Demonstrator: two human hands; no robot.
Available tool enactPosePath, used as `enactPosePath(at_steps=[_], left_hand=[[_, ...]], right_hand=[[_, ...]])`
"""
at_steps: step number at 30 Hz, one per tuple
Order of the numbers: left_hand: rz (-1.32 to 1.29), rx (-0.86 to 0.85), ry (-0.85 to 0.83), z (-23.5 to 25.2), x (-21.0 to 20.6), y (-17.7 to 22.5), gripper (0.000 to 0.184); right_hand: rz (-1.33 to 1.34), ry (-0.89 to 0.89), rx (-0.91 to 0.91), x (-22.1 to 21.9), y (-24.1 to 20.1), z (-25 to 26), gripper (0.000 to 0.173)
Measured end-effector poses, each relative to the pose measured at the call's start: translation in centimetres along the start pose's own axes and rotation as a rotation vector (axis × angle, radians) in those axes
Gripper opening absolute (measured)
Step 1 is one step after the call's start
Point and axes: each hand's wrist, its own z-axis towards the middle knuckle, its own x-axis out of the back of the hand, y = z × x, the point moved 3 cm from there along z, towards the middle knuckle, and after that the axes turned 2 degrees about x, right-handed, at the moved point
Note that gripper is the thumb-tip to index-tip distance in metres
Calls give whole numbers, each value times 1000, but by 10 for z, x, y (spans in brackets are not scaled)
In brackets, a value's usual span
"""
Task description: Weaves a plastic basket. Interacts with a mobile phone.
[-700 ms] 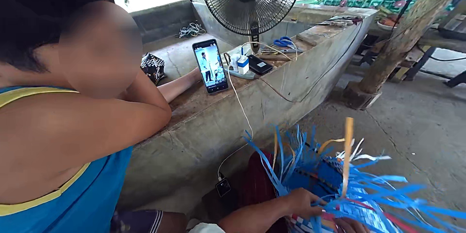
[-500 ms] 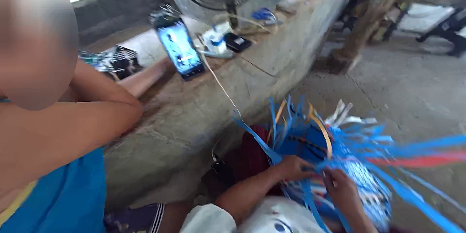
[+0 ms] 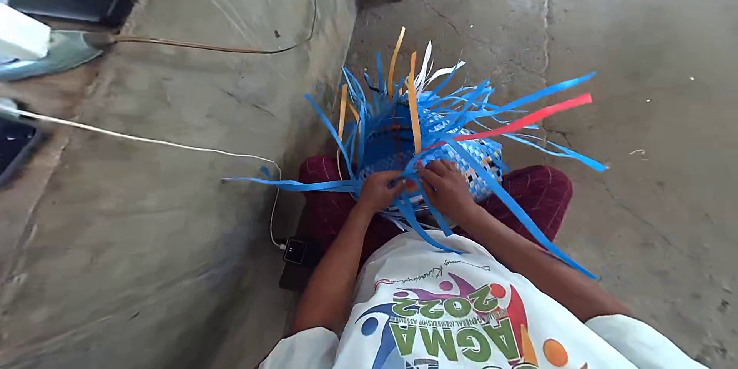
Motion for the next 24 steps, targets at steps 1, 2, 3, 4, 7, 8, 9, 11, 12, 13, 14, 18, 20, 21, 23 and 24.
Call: enactPosePath(at_steps=[1,2,3,4,7,8,9,11,12,13,14,18,20,21,23,24], left_hand=[[-12,5,10,-1,0,-3,32],[-20,-13,28,-2,-1,-7,31],[-22,-59,56,-3,-2,-9,30],[-16,-123,98,-3,-2,-11,30],[-13,-186,150,-5,-4,-13,29],[-10,-166,152,-5,-4,-14,29],[-4,-140,152,-5,-3,-14,30],[2,-74,137,-3,0,-13,32],[2,-46,130,-2,1,-12,33],[0,-24,119,-1,2,-12,34],[-1,-11,107,-1,3,-11,34],[-1,-61,85,-2,1,-6,33],[2,-114,89,-4,-1,-5,32],[3,-144,95,-5,-2,-4,31],[3,-154,97,-5,-3,-1,31],[-8,-109,76,-4,-2,-2,32]], right_hand=[[-9,-68,-33,1,-4,5,27],[-24,-181,-91,2,-5,11,32],[-48,-311,-152,2,-5,20,36],[-87,-409,-187,2,-4,28,39],[-193,-559,-188,4,-7,41,45],[-206,-554,-185,7,-9,42,44],[-208,-532,-193,11,-12,42,40],[-211,-493,-234,21,-18,36,43],[-209,-511,-277,24,-21,32,47],[-210,-550,-318,25,-22,28,49],[-214,-605,-361,24,-22,24,49],[-113,-717,-527,23,-16,33,54],[-70,-663,-565,25,-11,49,61],[-63,-636,-574,23,-7,55,61],[-58,-594,-574,17,3,63,54],[-49,-571,-574,14,6,64,49]])
